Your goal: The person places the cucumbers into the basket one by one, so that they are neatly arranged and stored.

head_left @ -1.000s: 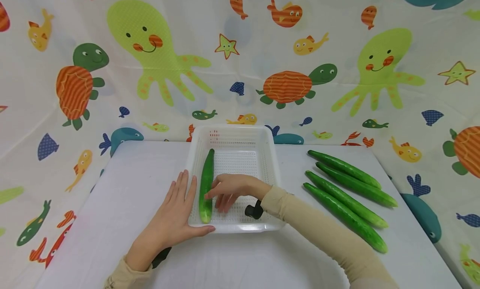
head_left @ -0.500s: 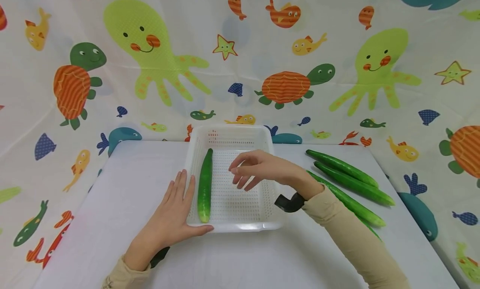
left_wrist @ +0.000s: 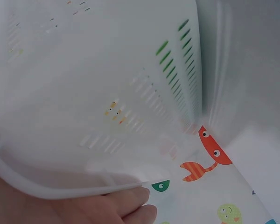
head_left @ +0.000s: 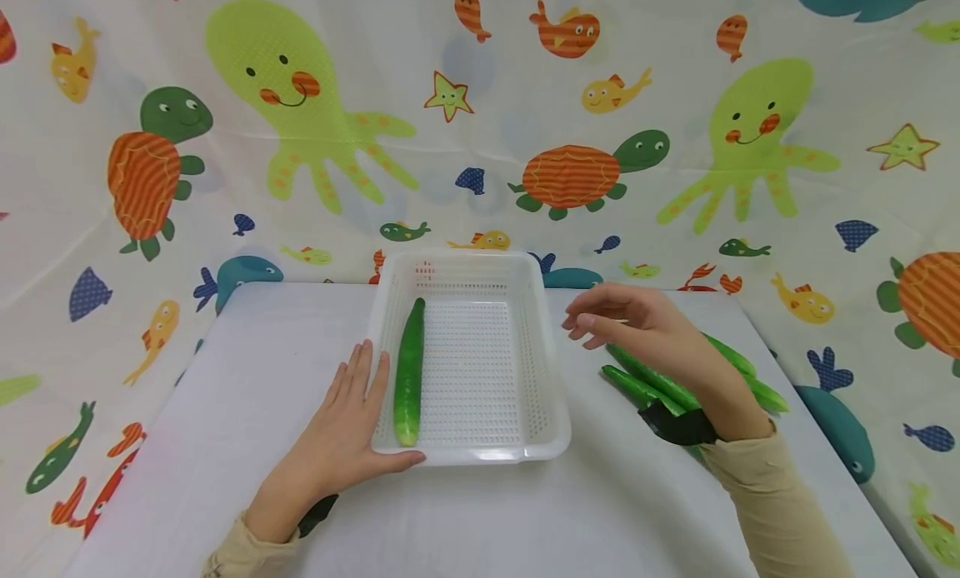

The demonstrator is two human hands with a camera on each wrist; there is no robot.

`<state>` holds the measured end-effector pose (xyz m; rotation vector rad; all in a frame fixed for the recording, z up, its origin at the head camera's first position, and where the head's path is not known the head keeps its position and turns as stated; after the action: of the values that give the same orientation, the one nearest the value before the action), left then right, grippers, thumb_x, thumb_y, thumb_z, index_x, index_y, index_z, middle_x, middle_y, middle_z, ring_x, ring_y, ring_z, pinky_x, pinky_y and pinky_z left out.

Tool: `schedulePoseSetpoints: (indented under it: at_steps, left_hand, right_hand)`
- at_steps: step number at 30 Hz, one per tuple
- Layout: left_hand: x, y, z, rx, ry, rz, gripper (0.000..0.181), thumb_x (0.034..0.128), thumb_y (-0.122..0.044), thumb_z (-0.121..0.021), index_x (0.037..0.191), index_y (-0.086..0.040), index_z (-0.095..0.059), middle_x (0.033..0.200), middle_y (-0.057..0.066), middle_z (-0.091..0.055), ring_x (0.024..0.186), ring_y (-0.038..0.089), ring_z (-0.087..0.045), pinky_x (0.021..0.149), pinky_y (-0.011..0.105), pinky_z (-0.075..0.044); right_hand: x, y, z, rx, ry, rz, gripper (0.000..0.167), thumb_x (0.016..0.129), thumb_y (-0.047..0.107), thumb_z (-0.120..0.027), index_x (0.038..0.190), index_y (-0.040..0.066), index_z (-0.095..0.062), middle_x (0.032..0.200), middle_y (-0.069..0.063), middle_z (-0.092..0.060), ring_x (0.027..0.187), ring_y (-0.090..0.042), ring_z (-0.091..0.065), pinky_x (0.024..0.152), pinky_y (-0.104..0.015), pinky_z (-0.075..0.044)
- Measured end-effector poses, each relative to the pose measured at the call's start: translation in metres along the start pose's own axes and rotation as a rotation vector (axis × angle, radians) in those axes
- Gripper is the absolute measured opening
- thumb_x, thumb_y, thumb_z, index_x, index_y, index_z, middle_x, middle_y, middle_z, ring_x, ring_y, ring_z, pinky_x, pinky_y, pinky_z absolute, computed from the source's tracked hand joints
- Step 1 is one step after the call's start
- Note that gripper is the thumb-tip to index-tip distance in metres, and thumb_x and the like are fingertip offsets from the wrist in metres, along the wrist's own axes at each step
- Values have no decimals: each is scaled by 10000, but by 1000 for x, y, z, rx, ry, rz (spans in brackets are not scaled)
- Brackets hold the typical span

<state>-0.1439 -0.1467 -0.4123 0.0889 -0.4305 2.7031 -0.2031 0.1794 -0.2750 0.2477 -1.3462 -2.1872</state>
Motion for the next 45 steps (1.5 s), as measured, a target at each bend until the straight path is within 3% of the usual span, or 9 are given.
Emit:
schedulePoseSetpoints:
  at_steps: [6,13,21,25,29,34,37,42,45]
  left_hand:
    - [1,-1,-1,5,-11,-10,1326,707,-852,-597,1569,32,-112,1631,243,39,1503,390,40,1209,490,-23]
    - [1,0,-2,-1,1,-5,1329,712,-852,-592,1572,26,-87,1632,235,57,1504,377,60,1210,473,2]
    - [1,0,-2,-5,12,1,1330,715,-854,-585,1573,24,-75,1632,234,66,1503,377,71,1209,474,8]
    - [1,0,-2,-6,15,3,1332,712,-855,-588,1573,26,-81,1631,236,65,1503,379,68,1208,483,1]
    - [1,0,-2,-6,19,4,1334,709,-858,-586,1573,24,-82,1632,233,66,1504,376,70,1208,489,-3]
    - [1,0,-3,-1,24,0,1332,711,-860,-581,1574,23,-78,1632,233,68,1504,376,72,1207,486,4]
    - [1,0,-3,2,23,-4,1332,713,-854,-587,1572,27,-76,1631,239,65,1503,381,67,1207,492,-6]
    - [1,0,-3,-3,24,0,1337,710,-850,-596,1571,31,-77,1629,244,62,1502,384,67,1204,516,-32]
    - [1,0,-3,-3,23,1,1338,709,-853,-592,1571,30,-75,1630,241,64,1503,381,69,1204,515,-32]
  right_hand:
    - [-29,-6,32,-90,-141,31,172,1003,91,-584,1150,50,-664,1097,-135,-679,949,-193,-686,779,-310,-586]
    - [-64,-26,61,-84,-253,78,190,1003,-28,-518,1142,-53,-645,1068,-140,-670,950,-175,-678,792,-231,-561]
    - [-115,-63,82,-137,-444,-65,187,1003,22,-551,1149,-55,-638,1051,-90,-704,950,-113,-687,787,-163,-536]
    - [-143,-86,89,-266,-492,-183,201,1004,99,-585,1151,-23,-647,1000,61,-720,905,-3,-670,751,-101,-503]
    - [-171,-111,88,-438,-490,-297,216,996,195,-619,1125,30,-672,938,172,-696,847,112,-601,679,-85,-475]
    - [-203,-147,76,-551,-435,-451,236,965,260,-667,1079,59,-716,917,73,-719,798,150,-542,622,-158,-504]
    - [-217,-167,66,-573,-372,-544,286,945,287,-694,1077,35,-719,940,-49,-734,790,21,-621,618,-220,-524]
    - [-229,-189,54,-576,-280,-642,464,877,312,-768,1163,-42,-675,1012,-185,-712,870,-325,-687,644,-360,-553]
    - [-229,-197,49,-572,-232,-671,586,852,320,-791,1228,-96,-621,1079,-250,-681,918,-393,-666,703,-467,-556]
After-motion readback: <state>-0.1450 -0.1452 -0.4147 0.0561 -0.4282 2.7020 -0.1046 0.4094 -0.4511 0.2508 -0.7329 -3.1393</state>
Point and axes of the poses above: each hand's wrist, its own x-axis towards the middle knuckle, its own z-axis out of the back of the hand, y = z × x, the point moved 6 cm from there along x, towards the middle knuckle
